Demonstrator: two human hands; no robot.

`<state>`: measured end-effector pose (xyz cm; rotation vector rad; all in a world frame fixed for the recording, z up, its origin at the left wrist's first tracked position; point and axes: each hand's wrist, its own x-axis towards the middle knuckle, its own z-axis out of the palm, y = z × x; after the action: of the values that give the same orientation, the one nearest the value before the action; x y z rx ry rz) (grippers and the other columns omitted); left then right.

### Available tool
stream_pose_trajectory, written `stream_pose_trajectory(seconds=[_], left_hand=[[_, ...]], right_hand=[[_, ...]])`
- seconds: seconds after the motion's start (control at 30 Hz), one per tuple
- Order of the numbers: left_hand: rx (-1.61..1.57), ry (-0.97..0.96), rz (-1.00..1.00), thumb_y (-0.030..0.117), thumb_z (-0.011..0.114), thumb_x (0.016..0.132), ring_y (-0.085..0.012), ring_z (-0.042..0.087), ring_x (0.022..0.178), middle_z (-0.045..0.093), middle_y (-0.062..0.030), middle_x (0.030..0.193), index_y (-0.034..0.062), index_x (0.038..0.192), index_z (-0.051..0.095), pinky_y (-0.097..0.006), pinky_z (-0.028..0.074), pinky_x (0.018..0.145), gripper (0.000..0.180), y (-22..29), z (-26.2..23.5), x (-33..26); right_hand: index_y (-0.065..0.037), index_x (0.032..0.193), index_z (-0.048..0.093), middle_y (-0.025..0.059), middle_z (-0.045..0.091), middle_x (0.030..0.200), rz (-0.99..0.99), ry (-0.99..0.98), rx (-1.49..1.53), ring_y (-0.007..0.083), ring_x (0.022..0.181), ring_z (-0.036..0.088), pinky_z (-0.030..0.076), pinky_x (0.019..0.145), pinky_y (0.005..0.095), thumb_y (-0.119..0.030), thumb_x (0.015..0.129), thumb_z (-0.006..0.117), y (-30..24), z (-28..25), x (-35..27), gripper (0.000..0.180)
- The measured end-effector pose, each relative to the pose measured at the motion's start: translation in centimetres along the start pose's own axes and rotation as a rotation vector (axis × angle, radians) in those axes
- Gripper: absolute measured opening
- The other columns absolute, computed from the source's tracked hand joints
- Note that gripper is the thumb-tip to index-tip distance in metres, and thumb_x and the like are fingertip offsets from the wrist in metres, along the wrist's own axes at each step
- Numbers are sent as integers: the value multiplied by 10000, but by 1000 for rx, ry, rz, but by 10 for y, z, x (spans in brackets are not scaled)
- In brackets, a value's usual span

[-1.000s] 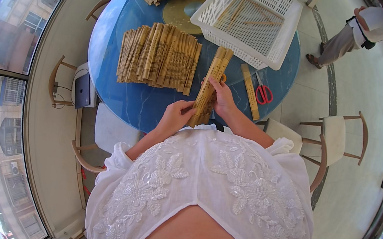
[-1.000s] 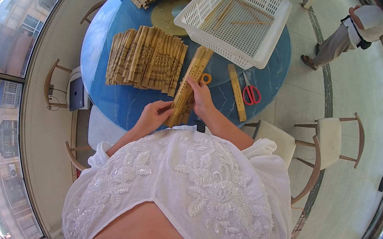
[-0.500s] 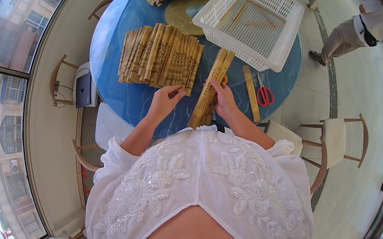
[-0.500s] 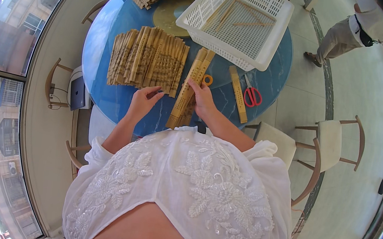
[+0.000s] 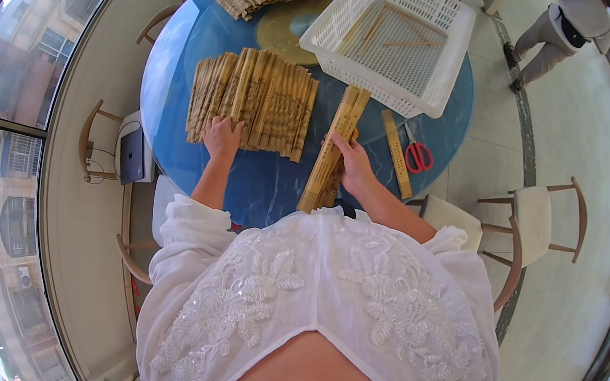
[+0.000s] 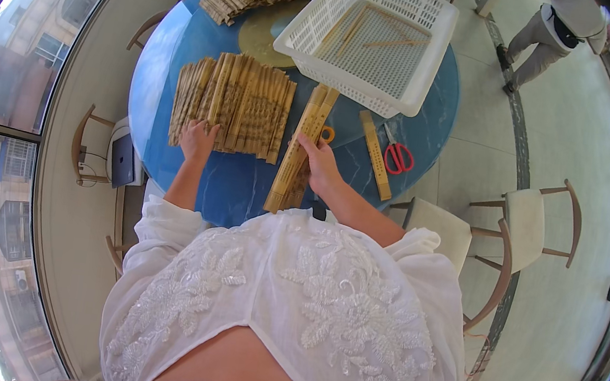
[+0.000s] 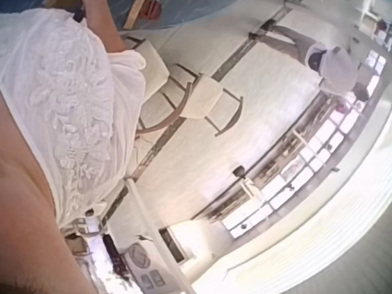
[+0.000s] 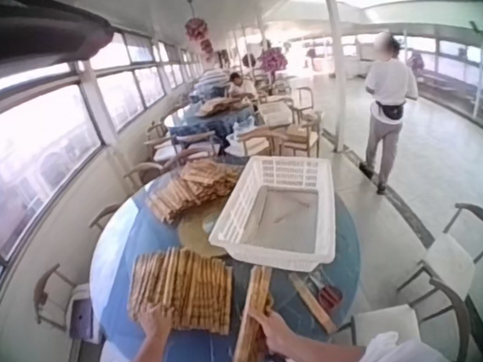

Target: The person assembles thin bamboo strips into flat bundles on a blue table. They align the strips, wrap them with a rubber band, and place the finished bundle into a white basket. The process repeats with additional strips.

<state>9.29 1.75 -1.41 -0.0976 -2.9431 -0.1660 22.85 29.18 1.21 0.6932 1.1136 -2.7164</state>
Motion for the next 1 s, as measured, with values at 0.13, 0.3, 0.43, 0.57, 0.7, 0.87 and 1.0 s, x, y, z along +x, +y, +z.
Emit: stream_pose_trajectory(seconds=[0.13,0.3,0.43,0.57,0.7,0.87,1.0], left_hand=[[40,9,11,355,631,854,-271,535,1030,585,-72,1076,81,1065,655,-424,407,910,347,4,5,5],[60,-2,6,300,623,863,-266,558,974,586,-77,1047,79,1011,660,-401,458,846,268,6,6,8],[46,-25,-6,270,609,867,-264,568,922,588,-73,999,75,956,667,-395,487,799,222,5,8,11],[70,-57,-11,259,546,905,-252,574,895,592,-68,960,70,929,670,-405,501,770,228,3,10,15],[140,-40,9,249,466,953,-255,588,863,611,-81,954,64,945,664,-402,514,740,271,-3,10,19],[-145,-83,-229,266,437,964,-282,589,769,613,-96,933,54,960,640,-428,508,643,294,-6,1,26],[-234,-32,-295,279,432,965,-291,572,716,610,-108,842,43,918,640,-420,465,598,318,-29,13,33]], right_hand=[[-53,1055,558,53,613,957,0,10,-11,156,897,594,497,773,335,-268,874,638,1,-2,1,293],[-65,1051,559,45,620,932,-10,14,-17,157,866,597,496,765,341,-287,860,656,2,-6,4,308],[-80,1025,556,50,623,923,-2,43,3,161,840,598,499,739,357,-290,851,667,4,-6,5,294],[-63,1106,540,41,613,983,19,-8,5,154,899,585,470,790,335,-271,863,653,2,-5,3,340],[-54,1119,538,53,611,993,24,-3,10,165,900,585,468,793,337,-266,866,648,-1,-2,1,348],[-51,1106,545,45,612,994,19,20,3,165,903,581,459,798,335,-264,861,655,1,-8,5,343],[-51,1097,551,40,614,990,11,-12,2,159,901,581,459,797,331,-264,857,660,1,-3,4,339]])
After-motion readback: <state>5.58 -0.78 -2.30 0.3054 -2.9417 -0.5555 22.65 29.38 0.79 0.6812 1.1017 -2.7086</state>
